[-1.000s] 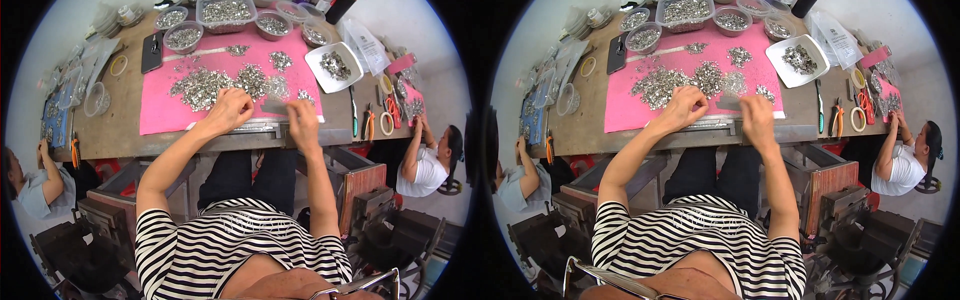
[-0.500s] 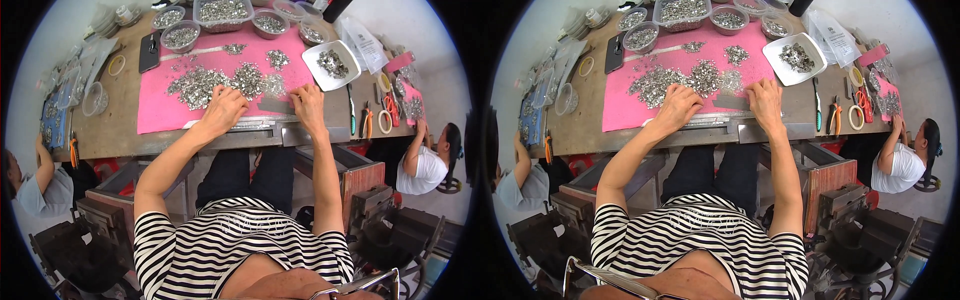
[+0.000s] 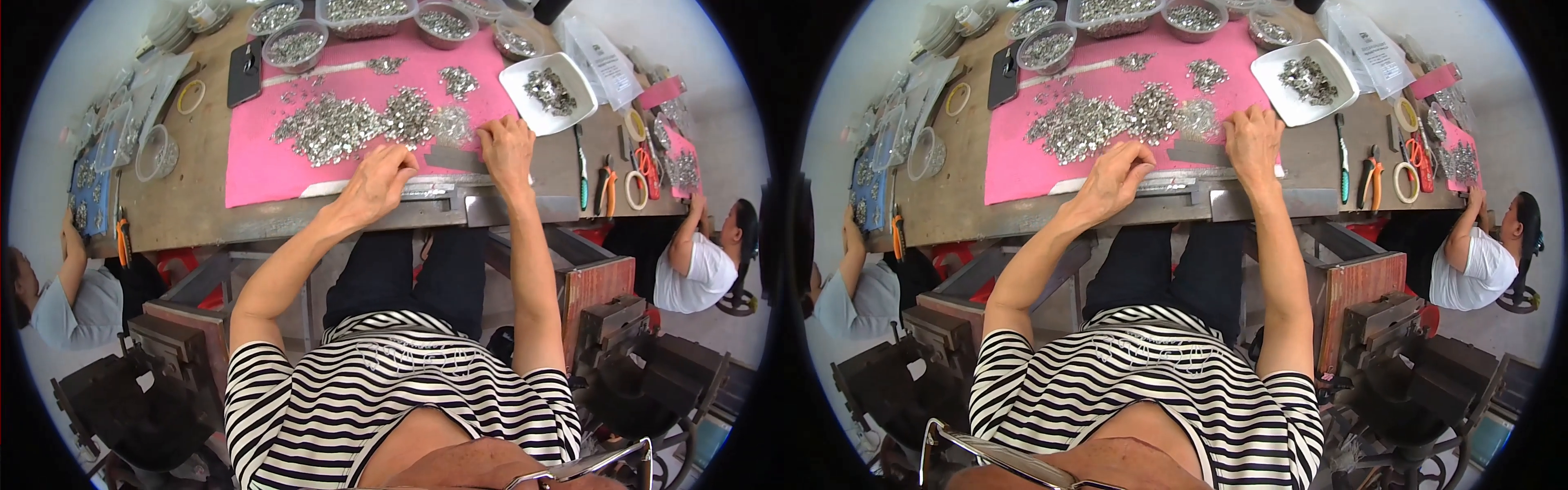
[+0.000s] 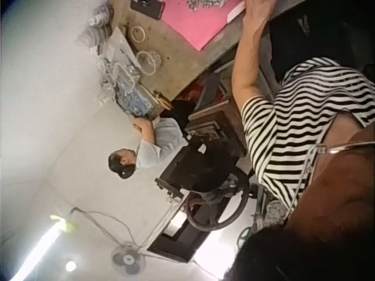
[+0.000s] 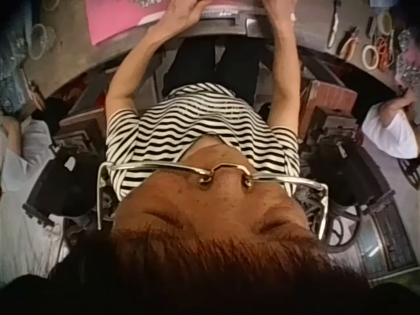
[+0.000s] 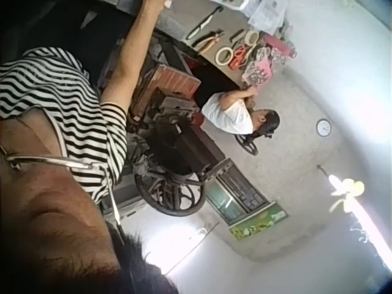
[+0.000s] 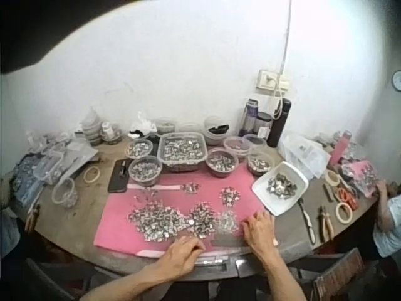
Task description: The person picks up small metal components from storage containers, places them into a metal jig, and then uses a manual press to stamp or assemble them.
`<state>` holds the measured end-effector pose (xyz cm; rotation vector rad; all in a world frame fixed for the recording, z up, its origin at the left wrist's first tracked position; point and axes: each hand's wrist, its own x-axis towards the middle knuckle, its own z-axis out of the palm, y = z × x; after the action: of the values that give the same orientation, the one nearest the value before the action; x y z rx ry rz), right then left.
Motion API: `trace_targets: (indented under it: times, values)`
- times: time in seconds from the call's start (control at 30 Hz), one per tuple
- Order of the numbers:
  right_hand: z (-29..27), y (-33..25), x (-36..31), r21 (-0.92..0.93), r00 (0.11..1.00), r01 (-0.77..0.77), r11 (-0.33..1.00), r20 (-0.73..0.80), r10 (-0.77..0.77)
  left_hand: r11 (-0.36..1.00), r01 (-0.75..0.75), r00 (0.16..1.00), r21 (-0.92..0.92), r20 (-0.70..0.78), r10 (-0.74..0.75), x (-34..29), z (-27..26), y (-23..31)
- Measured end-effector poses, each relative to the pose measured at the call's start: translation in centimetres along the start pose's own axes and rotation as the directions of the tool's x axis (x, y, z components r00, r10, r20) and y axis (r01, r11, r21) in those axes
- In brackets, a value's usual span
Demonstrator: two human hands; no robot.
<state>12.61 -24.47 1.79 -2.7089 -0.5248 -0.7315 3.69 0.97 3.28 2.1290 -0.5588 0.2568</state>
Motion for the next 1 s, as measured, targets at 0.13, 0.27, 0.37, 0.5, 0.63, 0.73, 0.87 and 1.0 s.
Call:
trace_targets:
  times: [0.13, 0.27, 0.37, 0.5, 0.63, 0.73, 0.87, 1.0]
  values:
    - [-0.1, 0.2, 0.5, -0.005, 0.998, -0.042, 0.999, 0.042, 0.042, 0.992, 0.069, 0.997, -0.102, 0.029, -0.067, -0.8, 0.5, 1.2]
    - [0.2, 0.2, 0.5, 0.005, 0.997, -0.059, 0.998, 0.058, 0.058, 0.998, 0.015, 1.0, -0.068, 0.026, -0.013, -1.1, 0.9, 1.1]
    - [-0.2, -0.4, 0.0, 0.052, 1.0, -0.011, 0.999, 0.003, 0.011, 0.999, -0.023, 0.999, -0.048, 0.025, 0.024, -1.4, 1.2, 0.9]
    - [-2.5, -3.1, -1.6, 0.528, 0.988, -0.155, 0.835, 0.079, 0.133, 0.999, -0.05, 0.999, 0.022, 0.001, 0.05, -1.7, 1.4, 0.8]
    - [-3.6, -5.1, -4.0, 0.65, 0.996, -0.089, 0.755, 0.048, 0.077, 0.995, -0.091, 0.995, 0.046, -0.044, 0.093, -1.8, 1.8, 0.8]
    - [-3.9, -6.1, -5.1, 0.699, 0.992, -0.124, 0.704, 0.106, 0.07, 0.991, -0.119, 0.991, 0.057, -0.063, 0.122, -1.8, 1.8, 1.0]
    - [-3.8, -6.5, -5.6, 0.701, 0.994, -0.109, 0.705, 0.095, 0.059, 0.988, -0.129, 0.986, 0.079, -0.093, 0.136, -1.8, 2.1, 1.1]
    - [-3.8, -6.9, -5.9, 0.708, 0.994, -0.095, 0.7, 0.103, 0.031, 0.97, -0.168, 0.978, 0.176, -0.097, 0.186, -1.9, 2.3, 1.4]
